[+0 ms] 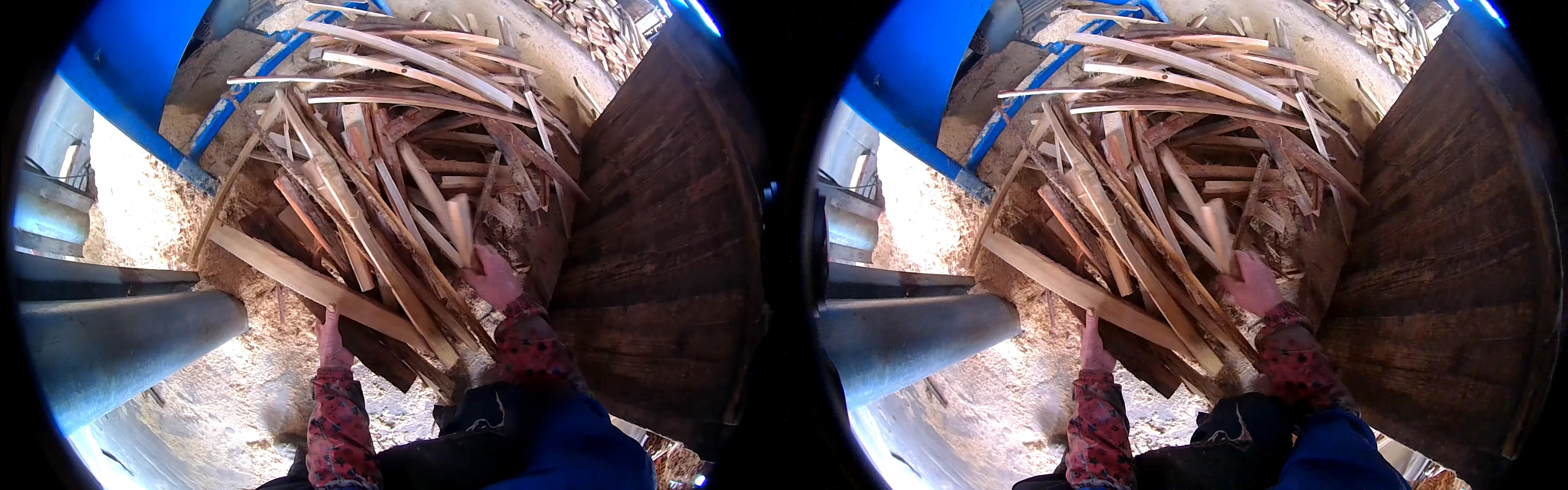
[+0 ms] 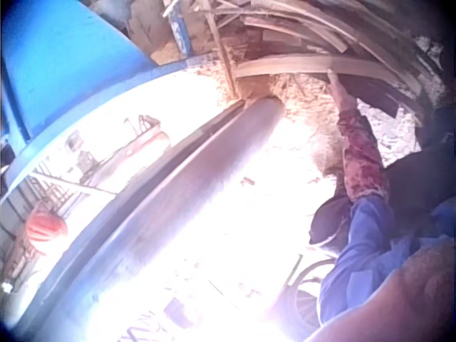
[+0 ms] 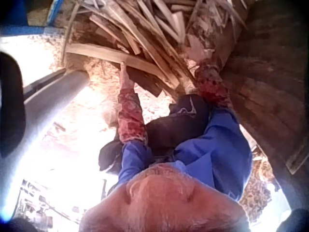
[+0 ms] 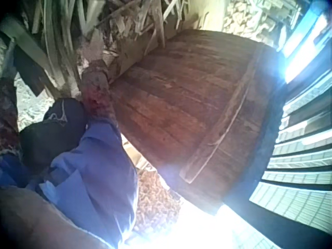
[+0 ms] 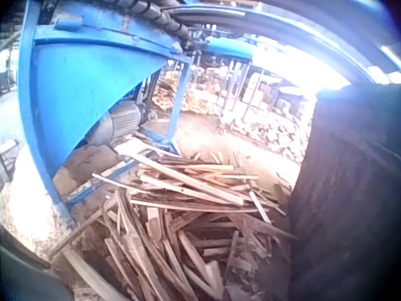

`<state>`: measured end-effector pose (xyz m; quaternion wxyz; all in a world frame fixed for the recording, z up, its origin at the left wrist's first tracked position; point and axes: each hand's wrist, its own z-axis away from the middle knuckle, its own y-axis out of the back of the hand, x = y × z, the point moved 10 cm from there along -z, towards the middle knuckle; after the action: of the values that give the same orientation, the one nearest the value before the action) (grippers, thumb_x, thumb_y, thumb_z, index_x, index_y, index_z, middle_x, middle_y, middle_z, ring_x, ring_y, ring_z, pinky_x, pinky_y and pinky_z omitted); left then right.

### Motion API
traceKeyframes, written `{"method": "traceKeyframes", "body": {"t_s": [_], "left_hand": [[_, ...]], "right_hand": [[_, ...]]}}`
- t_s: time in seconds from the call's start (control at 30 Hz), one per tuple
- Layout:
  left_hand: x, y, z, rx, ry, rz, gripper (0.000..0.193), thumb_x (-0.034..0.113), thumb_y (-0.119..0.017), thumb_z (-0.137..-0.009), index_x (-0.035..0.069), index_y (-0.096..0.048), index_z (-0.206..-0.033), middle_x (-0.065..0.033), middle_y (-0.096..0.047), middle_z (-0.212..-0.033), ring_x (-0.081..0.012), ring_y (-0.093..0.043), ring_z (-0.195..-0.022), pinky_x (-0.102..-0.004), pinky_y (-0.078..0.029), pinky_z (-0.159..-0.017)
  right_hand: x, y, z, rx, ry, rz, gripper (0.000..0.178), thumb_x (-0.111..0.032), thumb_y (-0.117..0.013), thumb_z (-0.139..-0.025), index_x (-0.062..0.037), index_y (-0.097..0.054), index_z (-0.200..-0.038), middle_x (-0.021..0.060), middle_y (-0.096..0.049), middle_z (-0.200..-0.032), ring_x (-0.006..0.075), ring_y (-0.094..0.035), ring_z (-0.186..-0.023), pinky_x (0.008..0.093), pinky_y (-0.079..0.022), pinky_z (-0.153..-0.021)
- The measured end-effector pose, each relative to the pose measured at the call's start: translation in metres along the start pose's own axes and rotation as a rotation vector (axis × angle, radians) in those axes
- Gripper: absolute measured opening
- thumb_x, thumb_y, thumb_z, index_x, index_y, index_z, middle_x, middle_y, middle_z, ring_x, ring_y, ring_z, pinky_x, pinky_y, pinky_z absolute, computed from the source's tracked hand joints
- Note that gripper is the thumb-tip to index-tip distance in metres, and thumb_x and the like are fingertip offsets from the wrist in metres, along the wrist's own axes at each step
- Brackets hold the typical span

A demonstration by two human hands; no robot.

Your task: The person picks up pieces of wood from a pile on the floor and places them into a blue metal rack. They then transfer the wood from the rack into a black wheelbarrow, arranging the pieces inside.

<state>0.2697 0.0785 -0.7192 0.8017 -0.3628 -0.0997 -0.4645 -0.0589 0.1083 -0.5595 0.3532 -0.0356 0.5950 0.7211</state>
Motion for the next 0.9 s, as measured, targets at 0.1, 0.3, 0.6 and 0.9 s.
{"method": "traceKeyframes", "body": {"t_s": [0.1,0.3,0.6,0.9], "left_hand": [[-0.001,-0.004,0.004,0.034,0.028,-0.001,0.074,0.039,-0.075,-0.080,0.005,-0.040,-0.135,-0.0114,-0.053,-0.127,-0.0271,-0.054,-0.113,-0.0437,-0.049,-0.093],[-0.002,-0.008,0.000,-0.021,0.031,0.046,0.070,0.034,-0.075,-0.082,0.006,-0.039,-0.134,-0.0110,-0.053,-0.125,-0.0270,-0.055,-0.112,-0.0439,-0.049,-0.093],[-0.010,-0.002,-0.010,-0.034,0.036,0.081,0.065,0.033,-0.074,-0.083,0.006,-0.042,-0.133,-0.0101,-0.054,-0.124,-0.0269,-0.056,-0.110,-0.0440,-0.050,-0.092],[-0.003,-0.001,0.003,0.085,0.045,0.001,0.059,0.041,-0.064,-0.089,0.006,-0.045,-0.134,-0.0089,-0.055,-0.127,-0.0271,-0.056,-0.113,-0.0441,-0.048,-0.096]], "right_hand": [[0.030,0.003,-0.014,0.036,-0.041,0.021,0.077,-0.043,-0.076,-0.074,0.0049,-0.047,-0.127,0.0230,-0.047,-0.125,0.0373,-0.053,-0.112,0.0430,-0.044,-0.094],[0.026,0.007,-0.029,0.011,-0.037,0.043,0.080,-0.037,-0.078,-0.069,0.0055,-0.046,-0.129,0.0212,-0.043,-0.130,0.0378,-0.047,-0.117,0.0420,-0.041,-0.099],[-0.072,0.052,-0.019,0.522,0.371,0.358,0.053,-0.015,-0.071,-0.067,-0.0023,-0.058,-0.117,0.0157,-0.042,-0.130,0.0347,-0.036,-0.127,0.0522,-0.032,-0.101],[-0.185,0.060,-0.007,0.236,0.545,0.044,0.036,-0.019,-0.071,-0.081,0.0017,-0.057,-0.107,0.0135,-0.062,-0.089,0.0312,-0.061,-0.095,0.0370,-0.048,-0.083]]}}
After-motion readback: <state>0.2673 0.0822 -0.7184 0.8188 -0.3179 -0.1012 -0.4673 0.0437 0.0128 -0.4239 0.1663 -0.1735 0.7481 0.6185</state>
